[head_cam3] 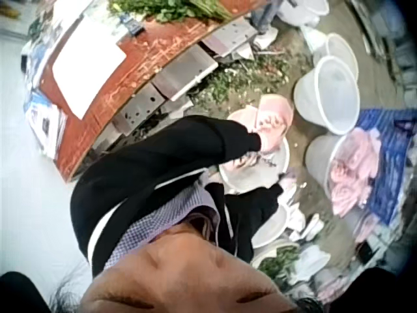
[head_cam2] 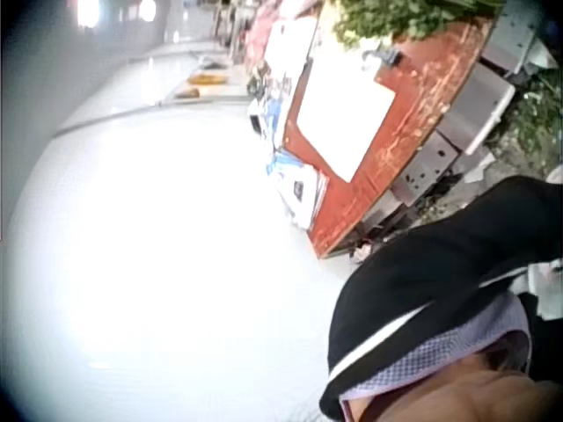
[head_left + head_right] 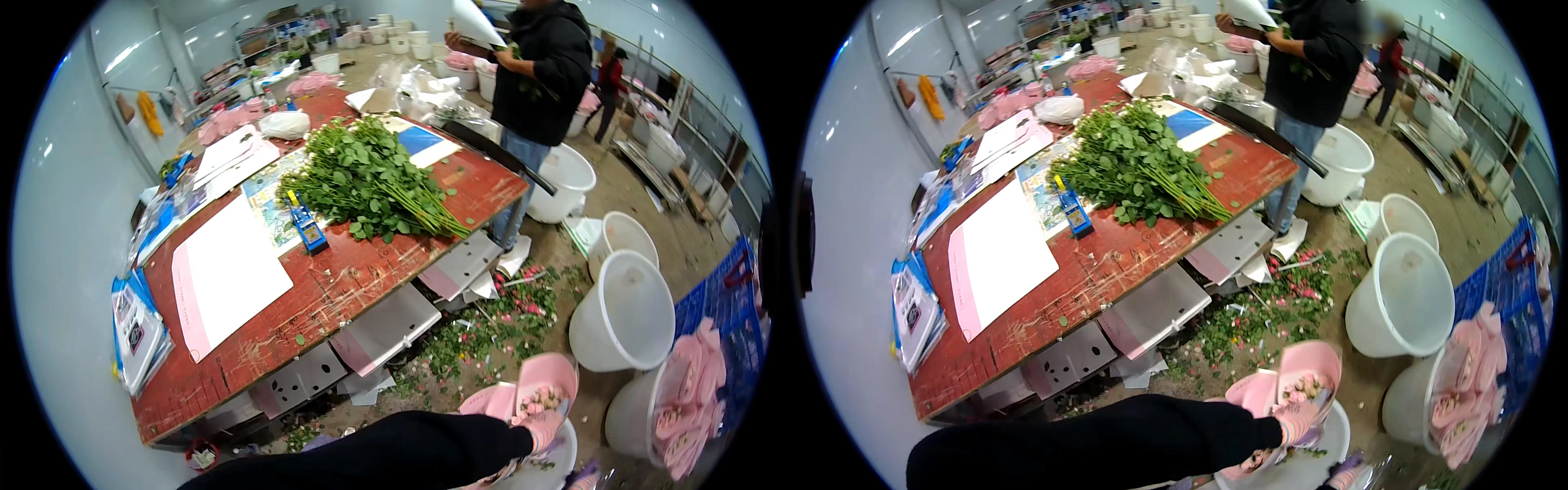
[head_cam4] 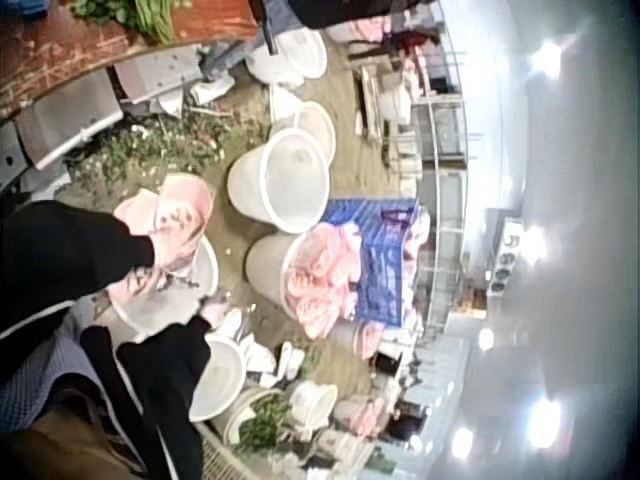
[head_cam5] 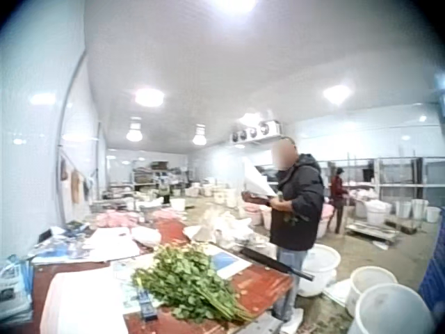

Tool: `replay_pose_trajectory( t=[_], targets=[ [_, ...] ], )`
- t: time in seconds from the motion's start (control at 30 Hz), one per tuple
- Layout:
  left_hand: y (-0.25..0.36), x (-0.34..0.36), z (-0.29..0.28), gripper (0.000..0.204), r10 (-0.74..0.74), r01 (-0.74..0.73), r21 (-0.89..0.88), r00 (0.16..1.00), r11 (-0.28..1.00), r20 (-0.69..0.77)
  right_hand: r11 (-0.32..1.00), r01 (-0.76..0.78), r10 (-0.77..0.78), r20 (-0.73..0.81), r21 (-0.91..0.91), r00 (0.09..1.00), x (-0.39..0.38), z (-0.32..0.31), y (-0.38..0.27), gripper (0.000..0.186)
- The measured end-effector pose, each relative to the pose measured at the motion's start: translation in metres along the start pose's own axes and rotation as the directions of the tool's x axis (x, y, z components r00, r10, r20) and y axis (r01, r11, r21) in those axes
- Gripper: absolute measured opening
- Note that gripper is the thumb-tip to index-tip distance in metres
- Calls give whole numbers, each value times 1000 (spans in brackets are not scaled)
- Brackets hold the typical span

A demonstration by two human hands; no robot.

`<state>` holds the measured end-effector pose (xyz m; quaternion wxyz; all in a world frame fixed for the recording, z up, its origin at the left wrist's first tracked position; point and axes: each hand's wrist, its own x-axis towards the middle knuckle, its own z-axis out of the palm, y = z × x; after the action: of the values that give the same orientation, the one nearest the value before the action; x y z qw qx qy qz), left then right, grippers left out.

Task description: The person wraps bouquets of flowers in pink and white paper on a work table. They fold the paper around the stems, secure the wrapping with tape, and place the finished bouquets into a white bucket.

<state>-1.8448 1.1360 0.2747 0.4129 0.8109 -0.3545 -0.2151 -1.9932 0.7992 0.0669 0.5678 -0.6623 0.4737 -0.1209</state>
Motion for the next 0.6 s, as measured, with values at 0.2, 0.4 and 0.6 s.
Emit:
replay_pose_trajectory(
  t=[0.2,0.4,0.6],
  targets=[
    [-82,-94,-86,71,-173,263,75,799,962,-576,746,666,-656,171,4,735,-29,164,-185,32],
    [-249,-316,-116,76,-481,922,257,373,291,-794,287,956,-571,792,-57,218,-195,491,-297,47],
    [-297,-361,-110,58,-529,896,337,444,291,-724,-22,995,-578,813,-101,69,-292,674,-316,82]
  ],
)
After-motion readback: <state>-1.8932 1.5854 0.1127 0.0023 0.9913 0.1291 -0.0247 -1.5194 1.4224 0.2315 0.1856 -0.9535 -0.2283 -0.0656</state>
